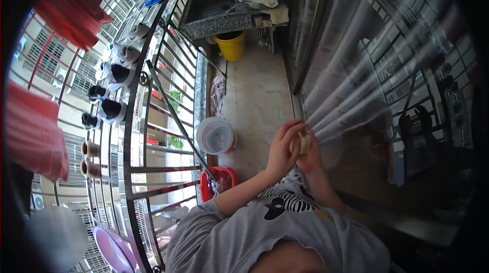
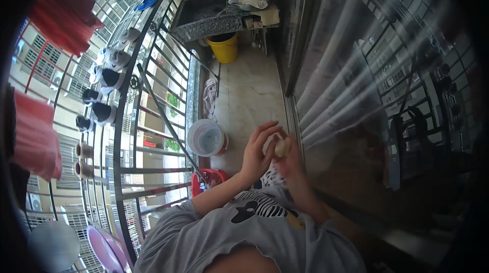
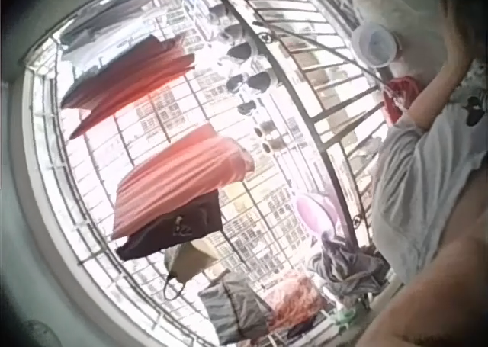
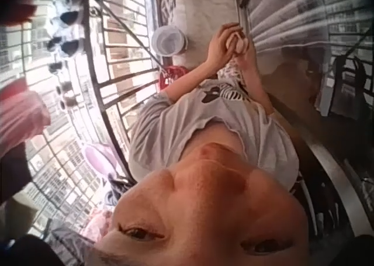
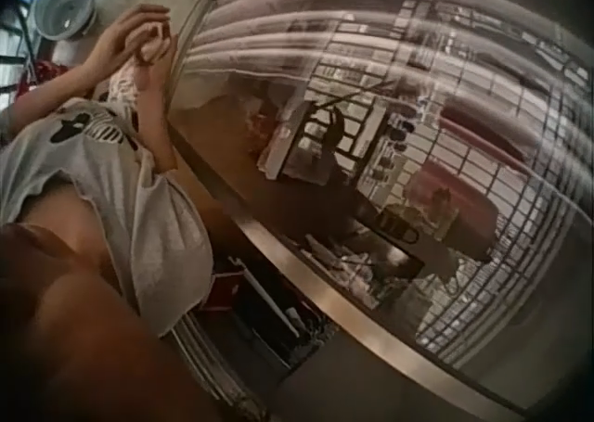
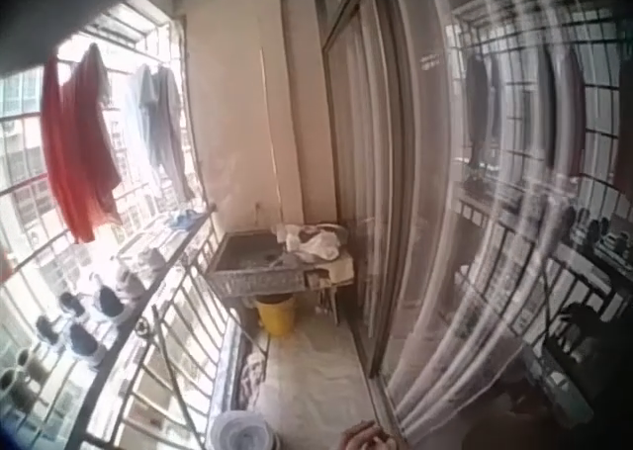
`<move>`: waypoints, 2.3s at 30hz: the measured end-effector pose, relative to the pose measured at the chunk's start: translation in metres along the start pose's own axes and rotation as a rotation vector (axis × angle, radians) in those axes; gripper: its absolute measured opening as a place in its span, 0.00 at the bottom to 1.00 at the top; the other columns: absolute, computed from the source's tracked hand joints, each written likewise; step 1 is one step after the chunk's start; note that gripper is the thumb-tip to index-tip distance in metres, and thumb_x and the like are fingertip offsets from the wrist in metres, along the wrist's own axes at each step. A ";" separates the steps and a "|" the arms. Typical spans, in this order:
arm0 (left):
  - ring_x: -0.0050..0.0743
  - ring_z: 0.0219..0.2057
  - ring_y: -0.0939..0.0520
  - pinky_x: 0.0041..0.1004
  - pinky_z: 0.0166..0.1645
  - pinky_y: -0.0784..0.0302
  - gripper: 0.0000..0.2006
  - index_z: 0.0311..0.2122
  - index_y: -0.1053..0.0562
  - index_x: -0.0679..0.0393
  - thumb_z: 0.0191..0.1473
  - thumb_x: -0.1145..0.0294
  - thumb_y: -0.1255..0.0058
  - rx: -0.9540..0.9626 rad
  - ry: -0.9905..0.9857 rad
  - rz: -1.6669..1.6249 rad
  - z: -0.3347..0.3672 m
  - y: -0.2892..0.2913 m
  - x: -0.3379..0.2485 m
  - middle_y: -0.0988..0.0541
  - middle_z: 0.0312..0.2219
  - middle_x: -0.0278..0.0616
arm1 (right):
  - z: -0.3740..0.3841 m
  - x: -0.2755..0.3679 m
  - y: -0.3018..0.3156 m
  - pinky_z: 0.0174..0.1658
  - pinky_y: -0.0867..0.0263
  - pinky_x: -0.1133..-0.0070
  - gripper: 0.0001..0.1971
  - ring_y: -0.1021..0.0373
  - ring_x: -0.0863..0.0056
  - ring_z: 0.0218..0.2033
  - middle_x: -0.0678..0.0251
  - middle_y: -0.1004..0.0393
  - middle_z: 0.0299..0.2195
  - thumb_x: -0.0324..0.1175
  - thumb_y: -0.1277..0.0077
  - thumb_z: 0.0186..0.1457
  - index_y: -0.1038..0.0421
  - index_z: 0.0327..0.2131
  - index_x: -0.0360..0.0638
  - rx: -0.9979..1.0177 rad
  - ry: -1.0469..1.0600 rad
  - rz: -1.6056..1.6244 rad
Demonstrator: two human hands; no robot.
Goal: Hand-washing clothes in a basin at a sink.
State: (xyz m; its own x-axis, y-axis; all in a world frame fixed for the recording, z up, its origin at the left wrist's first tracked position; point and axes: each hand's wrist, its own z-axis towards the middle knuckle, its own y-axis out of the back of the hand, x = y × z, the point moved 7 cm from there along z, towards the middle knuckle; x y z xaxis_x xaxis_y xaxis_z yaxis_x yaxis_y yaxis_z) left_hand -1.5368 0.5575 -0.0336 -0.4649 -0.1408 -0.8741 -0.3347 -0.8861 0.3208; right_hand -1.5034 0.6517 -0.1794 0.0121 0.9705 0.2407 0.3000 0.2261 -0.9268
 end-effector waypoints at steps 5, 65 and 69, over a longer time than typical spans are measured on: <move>0.51 0.53 0.28 0.37 0.55 0.31 0.20 0.50 0.29 0.56 0.50 0.82 0.53 0.046 -0.093 0.082 0.123 0.033 0.046 0.30 0.52 0.49 | 0.122 0.073 0.030 0.33 0.25 0.76 0.19 0.27 0.76 0.40 0.70 0.25 0.40 0.52 0.57 0.62 0.30 0.46 0.50 -0.216 -0.078 0.063; 0.35 0.47 0.23 0.30 0.50 0.26 0.24 0.54 0.33 0.63 0.54 0.66 0.45 -0.030 0.901 -0.577 1.062 0.209 0.844 0.24 0.47 0.45 | 1.228 0.390 -0.373 0.31 0.32 0.83 0.16 0.29 0.82 0.31 0.69 0.25 0.33 0.29 0.46 0.48 0.28 0.43 0.41 -0.135 0.558 -1.022; 0.39 0.56 0.29 0.38 0.60 0.34 0.24 0.62 0.42 0.57 0.63 0.61 0.58 0.004 0.887 -1.260 1.068 0.213 0.778 0.32 0.56 0.46 | 1.224 0.299 -0.364 0.49 0.33 0.80 0.24 0.30 0.79 0.45 0.69 0.26 0.42 0.22 0.51 0.45 0.32 0.50 0.43 -0.031 0.399 -0.968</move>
State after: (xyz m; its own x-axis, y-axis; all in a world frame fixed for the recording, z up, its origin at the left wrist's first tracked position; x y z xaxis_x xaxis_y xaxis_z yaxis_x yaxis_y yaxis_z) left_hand -2.8449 0.7311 -0.2556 0.7324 0.4640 -0.4984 -0.1259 -0.6270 -0.7687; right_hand -2.7766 0.9617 -0.1237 0.0656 0.2771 0.9586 0.3736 0.8840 -0.2811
